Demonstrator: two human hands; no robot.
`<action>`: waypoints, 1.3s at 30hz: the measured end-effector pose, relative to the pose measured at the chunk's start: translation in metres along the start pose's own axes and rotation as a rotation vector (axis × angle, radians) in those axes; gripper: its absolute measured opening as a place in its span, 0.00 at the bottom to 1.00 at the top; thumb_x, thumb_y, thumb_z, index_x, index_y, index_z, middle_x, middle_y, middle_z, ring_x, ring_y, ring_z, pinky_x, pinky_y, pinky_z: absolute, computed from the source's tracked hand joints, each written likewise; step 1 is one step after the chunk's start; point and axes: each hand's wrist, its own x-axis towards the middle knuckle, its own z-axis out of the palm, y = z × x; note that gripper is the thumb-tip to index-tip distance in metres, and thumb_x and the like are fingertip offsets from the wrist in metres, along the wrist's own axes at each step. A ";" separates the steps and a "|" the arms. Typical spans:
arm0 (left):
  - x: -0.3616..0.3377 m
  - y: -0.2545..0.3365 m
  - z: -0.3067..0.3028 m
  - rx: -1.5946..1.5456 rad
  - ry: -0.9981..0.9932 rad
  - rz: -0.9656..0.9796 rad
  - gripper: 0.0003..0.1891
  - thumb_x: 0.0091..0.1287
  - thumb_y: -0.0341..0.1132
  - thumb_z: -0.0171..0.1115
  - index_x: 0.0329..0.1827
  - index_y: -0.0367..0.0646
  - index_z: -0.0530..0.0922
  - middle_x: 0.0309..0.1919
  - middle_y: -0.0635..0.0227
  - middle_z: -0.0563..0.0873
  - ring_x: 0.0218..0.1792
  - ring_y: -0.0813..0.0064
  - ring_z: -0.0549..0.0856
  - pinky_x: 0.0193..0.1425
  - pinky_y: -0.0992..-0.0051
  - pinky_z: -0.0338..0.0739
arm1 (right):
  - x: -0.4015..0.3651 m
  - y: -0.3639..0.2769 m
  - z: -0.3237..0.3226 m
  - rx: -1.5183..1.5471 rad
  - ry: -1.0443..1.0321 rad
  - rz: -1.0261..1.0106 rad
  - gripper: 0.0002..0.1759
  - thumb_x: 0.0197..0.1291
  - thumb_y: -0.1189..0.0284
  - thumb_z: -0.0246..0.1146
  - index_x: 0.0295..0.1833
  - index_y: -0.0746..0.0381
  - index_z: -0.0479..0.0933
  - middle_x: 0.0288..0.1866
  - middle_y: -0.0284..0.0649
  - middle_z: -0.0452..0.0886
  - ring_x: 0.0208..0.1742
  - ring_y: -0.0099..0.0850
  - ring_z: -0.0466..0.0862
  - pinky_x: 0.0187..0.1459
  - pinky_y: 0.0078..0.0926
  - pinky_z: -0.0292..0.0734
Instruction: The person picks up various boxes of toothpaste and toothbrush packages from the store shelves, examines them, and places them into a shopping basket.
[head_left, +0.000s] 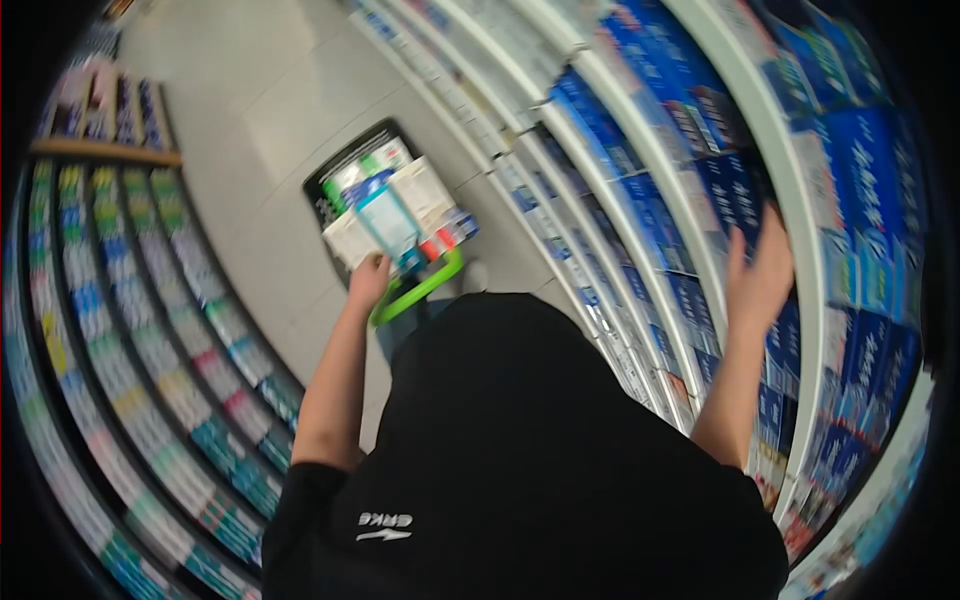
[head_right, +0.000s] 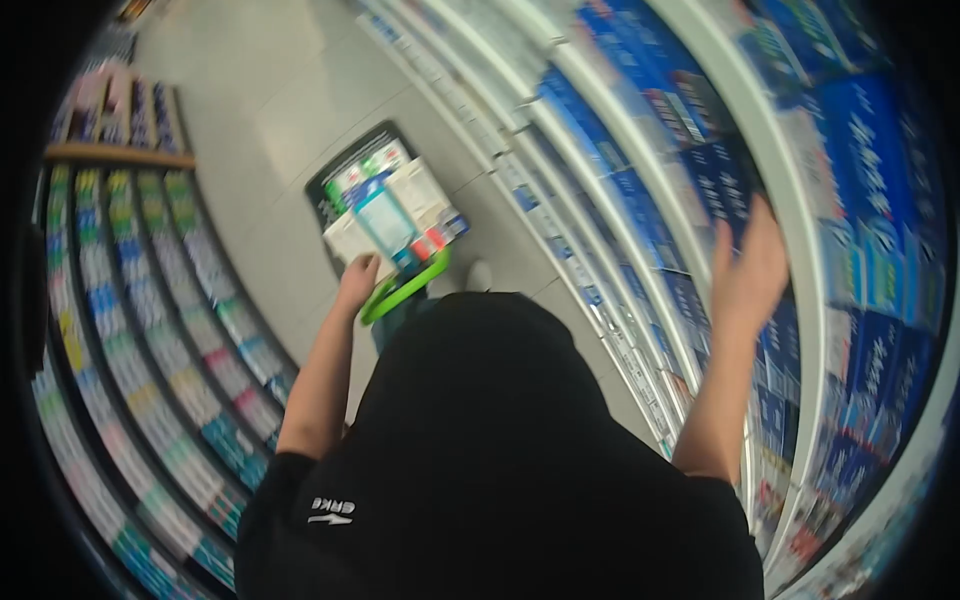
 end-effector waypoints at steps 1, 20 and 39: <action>0.018 -0.020 0.014 0.035 0.001 -0.038 0.28 0.74 0.51 0.58 0.63 0.34 0.81 0.52 0.44 0.89 0.57 0.48 0.88 0.63 0.57 0.80 | -0.004 0.006 0.000 -0.056 -0.005 -0.014 0.29 0.67 0.67 0.70 0.70 0.68 0.75 0.64 0.56 0.82 0.63 0.53 0.82 0.65 0.43 0.76; 0.059 -0.010 0.091 -0.111 -0.254 -0.081 0.51 0.50 0.48 0.82 0.75 0.35 0.66 0.62 0.42 0.84 0.63 0.48 0.84 0.67 0.60 0.80 | -0.028 0.051 0.010 -0.168 -0.427 0.416 0.44 0.66 0.62 0.71 0.80 0.67 0.60 0.69 0.62 0.76 0.66 0.58 0.79 0.64 0.46 0.76; 0.021 -0.028 0.050 -0.008 -0.244 -0.134 0.27 0.60 0.52 0.72 0.50 0.36 0.88 0.45 0.48 0.92 0.47 0.53 0.91 0.56 0.61 0.84 | -0.027 0.026 -0.016 0.136 -0.304 0.527 0.44 0.49 0.69 0.79 0.70 0.72 0.69 0.63 0.63 0.78 0.66 0.60 0.77 0.68 0.47 0.71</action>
